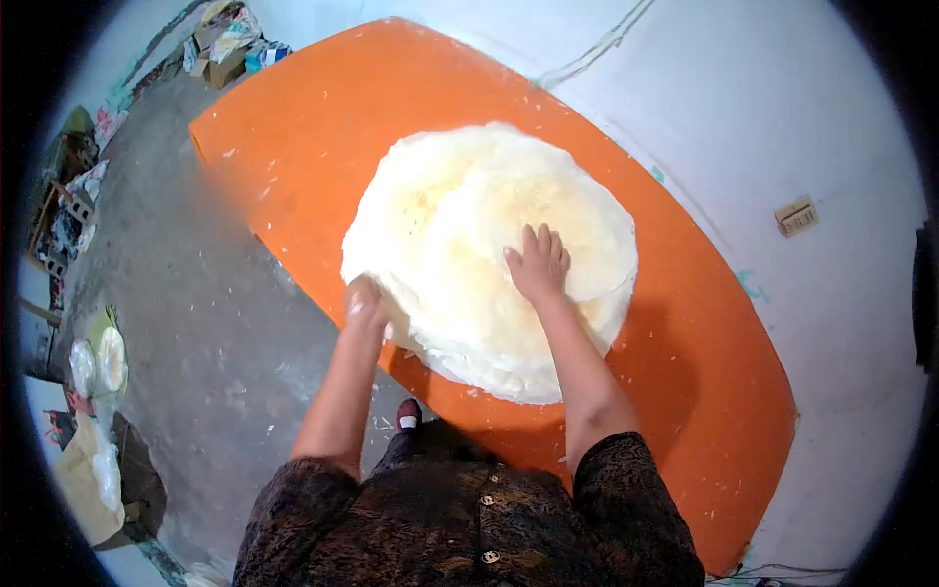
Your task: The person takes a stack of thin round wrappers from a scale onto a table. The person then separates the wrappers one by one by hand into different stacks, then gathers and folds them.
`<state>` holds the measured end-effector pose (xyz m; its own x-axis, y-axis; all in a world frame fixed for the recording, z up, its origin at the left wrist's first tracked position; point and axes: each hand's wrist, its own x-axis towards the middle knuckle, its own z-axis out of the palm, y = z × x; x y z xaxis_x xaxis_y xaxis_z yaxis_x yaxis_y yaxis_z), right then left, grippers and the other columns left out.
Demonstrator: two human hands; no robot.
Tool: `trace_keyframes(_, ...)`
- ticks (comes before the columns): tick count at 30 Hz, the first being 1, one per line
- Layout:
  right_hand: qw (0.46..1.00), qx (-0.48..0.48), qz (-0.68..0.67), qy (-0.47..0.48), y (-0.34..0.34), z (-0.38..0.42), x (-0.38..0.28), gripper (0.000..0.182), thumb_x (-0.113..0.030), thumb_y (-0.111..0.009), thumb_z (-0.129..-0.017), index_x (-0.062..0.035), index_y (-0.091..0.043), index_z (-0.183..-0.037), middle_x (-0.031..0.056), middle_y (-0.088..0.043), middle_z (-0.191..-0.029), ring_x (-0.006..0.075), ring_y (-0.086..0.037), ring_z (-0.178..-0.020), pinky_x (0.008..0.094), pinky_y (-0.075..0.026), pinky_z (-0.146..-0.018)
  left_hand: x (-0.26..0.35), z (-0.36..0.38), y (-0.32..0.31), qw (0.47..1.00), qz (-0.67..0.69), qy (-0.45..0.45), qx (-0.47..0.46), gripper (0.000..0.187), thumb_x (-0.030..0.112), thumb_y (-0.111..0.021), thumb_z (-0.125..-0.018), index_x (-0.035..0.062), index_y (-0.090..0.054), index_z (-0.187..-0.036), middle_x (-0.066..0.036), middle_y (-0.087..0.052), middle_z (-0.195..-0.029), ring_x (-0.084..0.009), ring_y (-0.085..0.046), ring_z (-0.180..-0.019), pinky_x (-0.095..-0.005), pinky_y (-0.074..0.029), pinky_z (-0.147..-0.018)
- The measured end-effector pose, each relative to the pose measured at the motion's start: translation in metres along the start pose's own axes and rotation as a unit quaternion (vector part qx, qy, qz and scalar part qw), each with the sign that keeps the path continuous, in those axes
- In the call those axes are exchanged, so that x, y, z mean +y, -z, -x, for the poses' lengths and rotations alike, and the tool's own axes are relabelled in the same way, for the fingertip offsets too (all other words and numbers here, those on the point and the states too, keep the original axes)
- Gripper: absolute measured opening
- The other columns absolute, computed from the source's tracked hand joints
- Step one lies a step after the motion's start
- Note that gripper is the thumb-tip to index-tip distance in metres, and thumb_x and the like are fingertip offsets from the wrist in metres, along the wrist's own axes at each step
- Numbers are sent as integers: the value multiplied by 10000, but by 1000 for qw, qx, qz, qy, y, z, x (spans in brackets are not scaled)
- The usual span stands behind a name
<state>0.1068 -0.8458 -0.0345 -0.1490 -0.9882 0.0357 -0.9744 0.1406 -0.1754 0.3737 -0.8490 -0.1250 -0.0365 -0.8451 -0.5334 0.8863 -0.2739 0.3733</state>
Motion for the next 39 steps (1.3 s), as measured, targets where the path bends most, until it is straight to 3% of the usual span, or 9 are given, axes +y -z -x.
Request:
trace_keyframes(1, 1000, 21, 3, 3, -14, 2, 3, 583, -422, -439, -834, -105, -311, -1306, 171, -220, -1377, 341, -152, -1279, 491, -107, -1020, 15, 20, 20, 984, -126, -3, 122, 250, 191, -390, -848, 13, -481, -998, -93, -535, -921, -220, -517, -814, -334, -426, -681)
trace_keyframes(3, 998, 63, 10, 11, -36, 5, 11, 578, -404, -448, -833, -102, -307, -1305, 172, -217, -1379, 338, -155, -1277, 487, -105, -1019, 31, 58, 35, 981, -151, -70, 104, 117, 160, -438, -825, 52, -481, -812, -18, -515, -678, -102, -493, -582, -221, -369, -492)
trace_keyframes(18, 998, 48, 14, 30, -43, -4, 20, 601, -425, -431, -829, -93, -293, -1311, 180, -215, -1377, 348, -173, -1269, 492, -114, -1014, 15, 70, 11, 933, -314, 88, 149, 367, 281, -623, -756, 5, -530, -981, -103, -557, -869, -207, -527, -713, -319, -427, -641)
trace_keyframes(21, 999, 3, -11, 40, -31, -1, 22, 626, -438, -452, -816, -89, -291, -1311, 196, -208, -1375, 357, -154, -1274, 493, -114, -1015, 0, 75, 1, 945, -309, -81, 71, 400, 229, -625, -762, -17, -496, -1049, -119, -564, -934, -239, -548, -772, -352, -440, -687)
trace_keyframes(24, 996, -43, -28, 72, -12, 18, 5, 688, -450, -505, -785, -88, -268, -1320, 212, -182, -1378, 361, -121, -1284, 489, -116, -1020, -7, 69, 2, 924, -360, -86, 99, 419, 173, -611, -772, -29, -458, -1106, -138, -564, -979, -277, -562, -868, -400, -463, -733)
trace_keyframes(29, 965, -178, 26, 192, 27, 94, -79, 949, -478, -634, -687, -77, -102, -1363, 211, -16, -1408, 365, -29, -1298, 503, -55, -1041, 6, 55, 4, 982, -121, 138, 39, 465, 207, -575, -782, 7, -420, -1172, -156, -522, -1094, -299, -516, -1020, -478, -448, -826)
trace_keyframes(33, 965, -106, 17, 238, 12, 107, -96, 968, -441, -692, -633, -38, -161, -1334, 271, -163, -1343, 407, -145, -1259, 580, -128, -983, 15, 79, -43, 985, -111, 128, -14, 485, 234, -566, -777, 48, -415, -1199, -125, -488, -1167, -286, -481, -1065, -481, -403, -883)
trace_keyframes(34, 966, -18, 11, 259, 20, 105, -98, 839, -305, -696, -644, -14, -239, -1285, 247, -320, -1241, 391, -309, -1172, 539, -288, -916, 13, 77, -51, 984, -118, 131, -8, 479, 241, -571, -775, 54, -421, -1190, -122, -497, -1149, -276, -494, -1045, -464, -424, -859)
trace_keyframes(39, 976, 2, -49, 211, 25, 89, -91, 550, -70, -617, -643, -15, -408, -1149, 160, -506, -1067, 331, -491, -971, 395, -406, -826, 21, 83, -75, 977, -161, 128, -66, 447, 315, -582, -776, 77, -467, -1137, -104, -523, -1091, -229, -540, -933, -375, -488, -726)
